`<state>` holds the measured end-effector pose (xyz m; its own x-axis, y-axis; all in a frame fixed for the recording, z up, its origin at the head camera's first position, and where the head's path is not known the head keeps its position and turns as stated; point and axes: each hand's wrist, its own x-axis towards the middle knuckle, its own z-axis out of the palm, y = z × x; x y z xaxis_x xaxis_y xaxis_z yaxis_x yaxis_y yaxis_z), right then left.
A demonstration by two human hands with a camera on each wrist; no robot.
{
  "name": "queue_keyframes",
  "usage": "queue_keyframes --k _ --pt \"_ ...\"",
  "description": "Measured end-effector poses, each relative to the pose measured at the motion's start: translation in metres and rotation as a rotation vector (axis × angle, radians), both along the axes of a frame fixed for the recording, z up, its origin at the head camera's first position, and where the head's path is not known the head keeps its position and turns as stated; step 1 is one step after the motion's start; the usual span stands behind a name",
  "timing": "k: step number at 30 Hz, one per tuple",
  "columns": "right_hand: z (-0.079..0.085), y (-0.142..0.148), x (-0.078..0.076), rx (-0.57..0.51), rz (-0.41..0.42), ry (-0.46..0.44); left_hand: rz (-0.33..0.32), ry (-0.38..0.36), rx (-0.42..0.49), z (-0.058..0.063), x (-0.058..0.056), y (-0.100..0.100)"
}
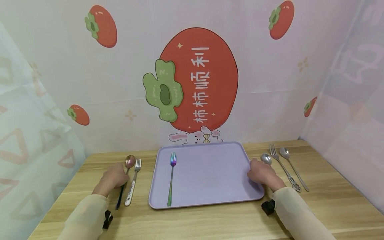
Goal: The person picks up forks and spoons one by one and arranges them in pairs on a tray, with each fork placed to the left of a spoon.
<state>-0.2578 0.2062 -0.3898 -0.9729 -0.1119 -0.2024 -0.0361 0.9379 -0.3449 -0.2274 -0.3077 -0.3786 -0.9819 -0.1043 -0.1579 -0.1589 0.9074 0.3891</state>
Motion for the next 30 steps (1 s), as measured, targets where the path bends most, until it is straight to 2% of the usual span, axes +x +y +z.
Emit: queue_keyframes --k 5,19,30 --pt "-0.0003 0.0003 -0.0006 0.0 -0.001 0.002 0.015 -0.022 0.011 0.0 -0.0013 0.0009" --pt "0.0014 -0.0019 0.0015 0.007 0.007 0.004 0.003 -0.018 0.041 0.0004 0.0008 0.0019" --pt "0.0009 -0.0013 0.0011 0.008 0.003 0.008 -0.033 0.003 0.029 0.0093 0.0057 -0.0001"
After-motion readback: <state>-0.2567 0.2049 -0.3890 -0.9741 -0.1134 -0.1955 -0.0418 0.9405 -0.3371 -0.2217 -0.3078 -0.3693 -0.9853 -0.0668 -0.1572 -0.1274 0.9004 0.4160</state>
